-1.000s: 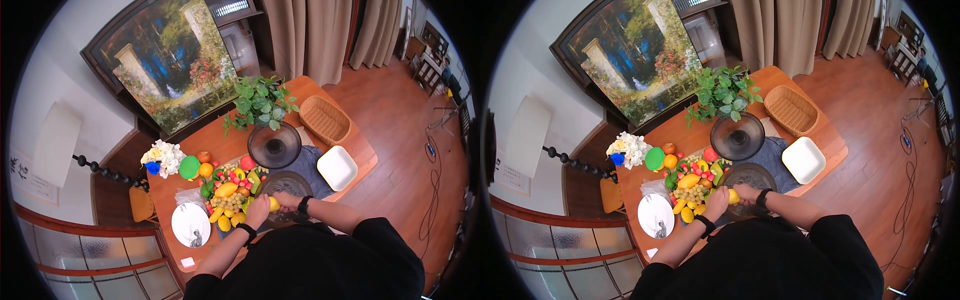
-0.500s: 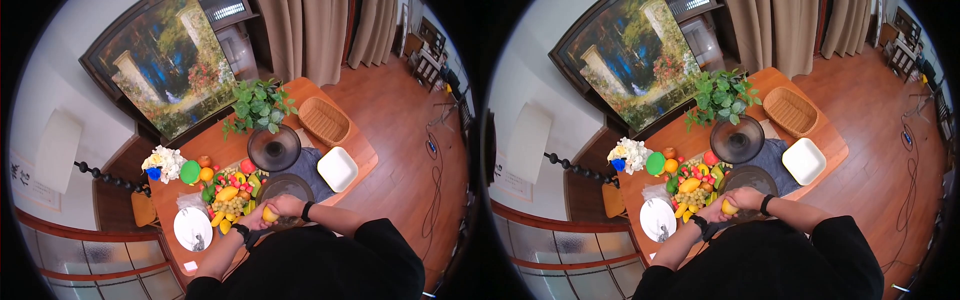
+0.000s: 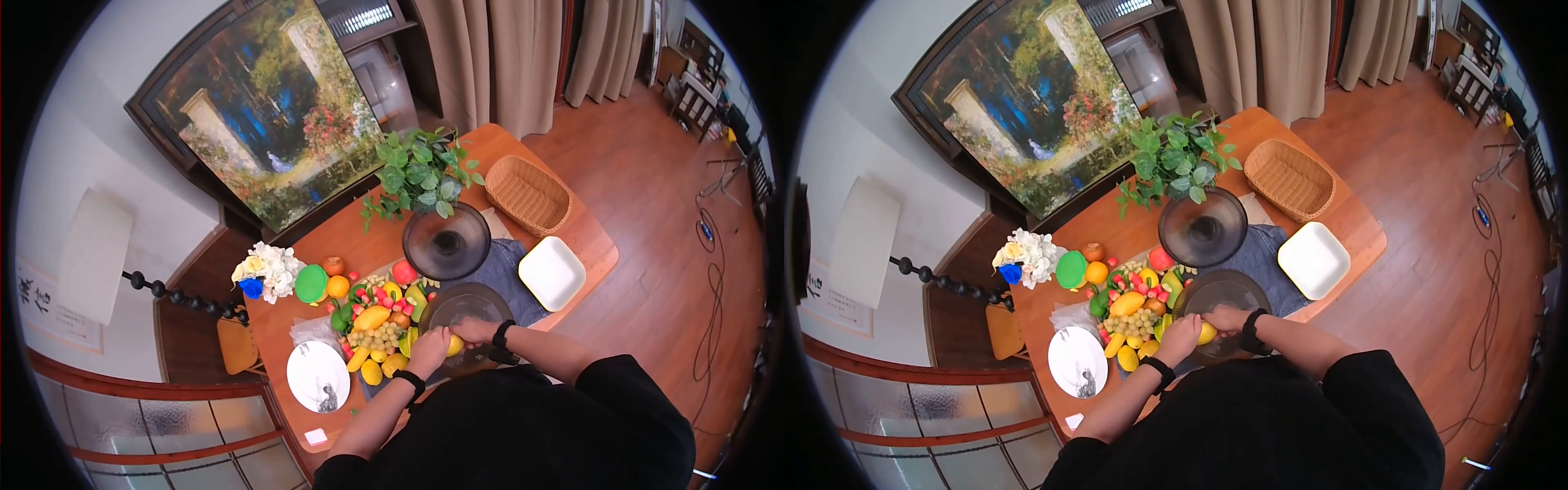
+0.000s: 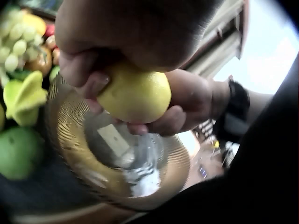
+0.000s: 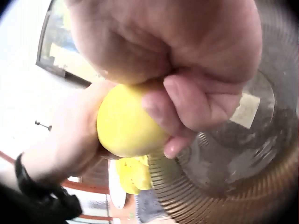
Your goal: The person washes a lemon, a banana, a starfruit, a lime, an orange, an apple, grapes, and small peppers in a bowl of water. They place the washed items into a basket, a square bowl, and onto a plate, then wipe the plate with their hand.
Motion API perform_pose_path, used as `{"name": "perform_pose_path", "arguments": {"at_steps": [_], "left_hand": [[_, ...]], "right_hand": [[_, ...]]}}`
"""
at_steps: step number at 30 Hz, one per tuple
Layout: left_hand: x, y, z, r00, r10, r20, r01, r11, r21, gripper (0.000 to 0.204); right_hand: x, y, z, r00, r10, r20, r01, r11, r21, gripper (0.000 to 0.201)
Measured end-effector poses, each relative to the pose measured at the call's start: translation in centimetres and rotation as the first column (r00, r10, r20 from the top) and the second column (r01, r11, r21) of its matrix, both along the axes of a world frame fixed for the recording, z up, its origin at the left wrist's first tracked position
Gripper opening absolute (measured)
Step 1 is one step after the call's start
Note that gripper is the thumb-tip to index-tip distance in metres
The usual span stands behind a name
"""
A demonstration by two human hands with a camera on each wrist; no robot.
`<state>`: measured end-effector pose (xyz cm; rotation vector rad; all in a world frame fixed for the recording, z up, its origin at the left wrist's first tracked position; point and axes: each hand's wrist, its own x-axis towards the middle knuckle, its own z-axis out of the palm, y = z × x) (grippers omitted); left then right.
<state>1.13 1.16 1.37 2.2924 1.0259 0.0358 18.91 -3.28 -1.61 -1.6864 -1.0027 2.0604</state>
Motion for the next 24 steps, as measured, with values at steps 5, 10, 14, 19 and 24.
{"name": "perform_pose_path", "arguments": {"at_steps": [5, 10, 14, 19, 24], "left_hand": [[-1.2, 1.2, -5.2, 0.99, 0.137, -0.041, -0.142, 0.973, -0.184, 0.055], [-0.4, 1.2, -3.4, 0.954, 0.229, -0.196, -0.301, 0.767, -0.567, 0.057], [0.4, 1.5, -4.5, 0.944, 0.211, -0.254, -0.325, 0.726, -0.606, 0.055], [0.8, 1.7, -4.6, 0.87, 0.454, -0.189, -0.347, 0.295, -0.89, 0.049], [1.3, 1.5, -2.8, 0.838, 0.496, -0.229, -0.39, 0.249, -0.887, 0.05]], "right_hand": [[0.8, -0.8, -3.7, 0.724, -0.328, 0.607, -0.096, 0.823, 0.56, 0.034], [2.5, -0.3, -7.3, 0.589, -0.432, 0.683, -0.099, 0.8, 0.591, 0.029], [2.2, 0.0, -3.3, 0.959, -0.199, 0.203, 0.144, 0.956, 0.256, 0.032], [1.0, -0.2, 0.7, 0.906, -0.317, -0.281, 0.358, 0.928, 0.106, 0.032], [1.6, -0.6, -2.7, 0.809, -0.229, 0.541, -0.164, 0.796, 0.583, 0.046]]}}
